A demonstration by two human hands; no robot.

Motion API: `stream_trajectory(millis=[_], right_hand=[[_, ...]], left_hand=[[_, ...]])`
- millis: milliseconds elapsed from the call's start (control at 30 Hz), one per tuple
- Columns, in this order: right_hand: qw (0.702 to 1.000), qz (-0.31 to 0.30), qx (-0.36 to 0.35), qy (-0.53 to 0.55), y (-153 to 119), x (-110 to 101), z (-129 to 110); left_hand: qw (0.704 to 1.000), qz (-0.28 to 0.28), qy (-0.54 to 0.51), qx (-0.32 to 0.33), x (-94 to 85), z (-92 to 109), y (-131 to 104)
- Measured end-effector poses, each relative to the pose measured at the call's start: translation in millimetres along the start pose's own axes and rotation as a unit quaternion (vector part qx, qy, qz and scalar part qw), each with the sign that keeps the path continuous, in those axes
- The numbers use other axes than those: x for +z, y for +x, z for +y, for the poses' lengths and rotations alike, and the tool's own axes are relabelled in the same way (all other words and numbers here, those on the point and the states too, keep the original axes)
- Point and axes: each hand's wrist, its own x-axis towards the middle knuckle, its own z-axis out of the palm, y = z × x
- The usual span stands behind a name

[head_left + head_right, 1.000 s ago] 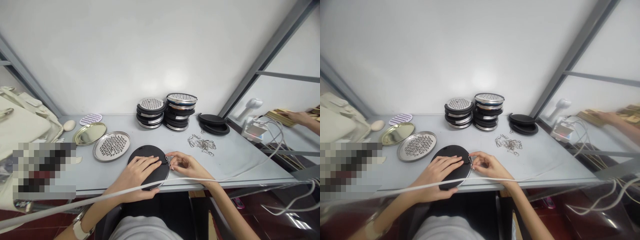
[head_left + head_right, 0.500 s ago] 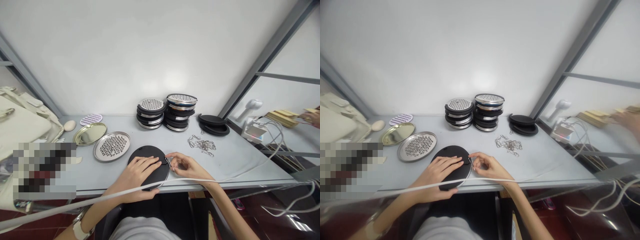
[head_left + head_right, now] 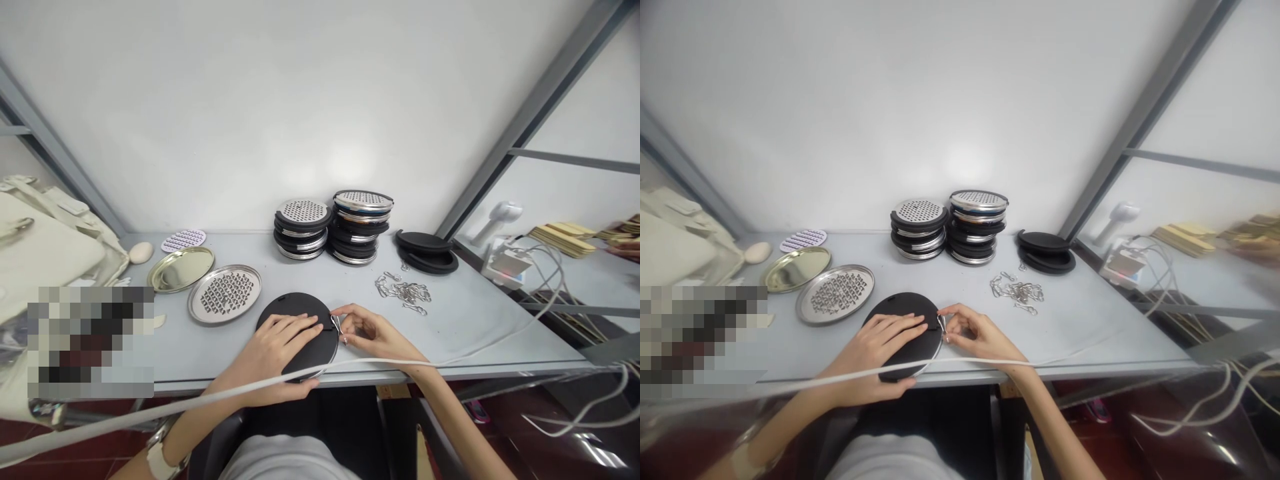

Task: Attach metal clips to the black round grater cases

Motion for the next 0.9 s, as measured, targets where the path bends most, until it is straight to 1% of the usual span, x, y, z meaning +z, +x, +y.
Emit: stream_trajectory(millis=[367, 467, 600, 900], right_hand=[[0.999, 0.002, 0.014, 0.048, 1.4, 0.6, 2.7], [0.997, 0.017, 0.019, 0.068, 1.7, 4.2, 3.5], [0.997, 0.042, 0.023, 0.064, 1.6, 6.9, 4.7], [0.998, 0.021, 0.022, 0.059, 0.2, 3.0, 1.0]], left_hand=[[1.0, 0.014, 0.004, 0.005, 0.8, -0.4, 0.5], [1.0, 0.01, 0.008, 0.006, 1.1, -0.5, -0.2], [1.0, 0.01, 0.008, 0.001, 1.3, -0.4, 0.1], [1.0, -0.004, 0.006, -0.002, 0.8, -0.6, 0.0]])
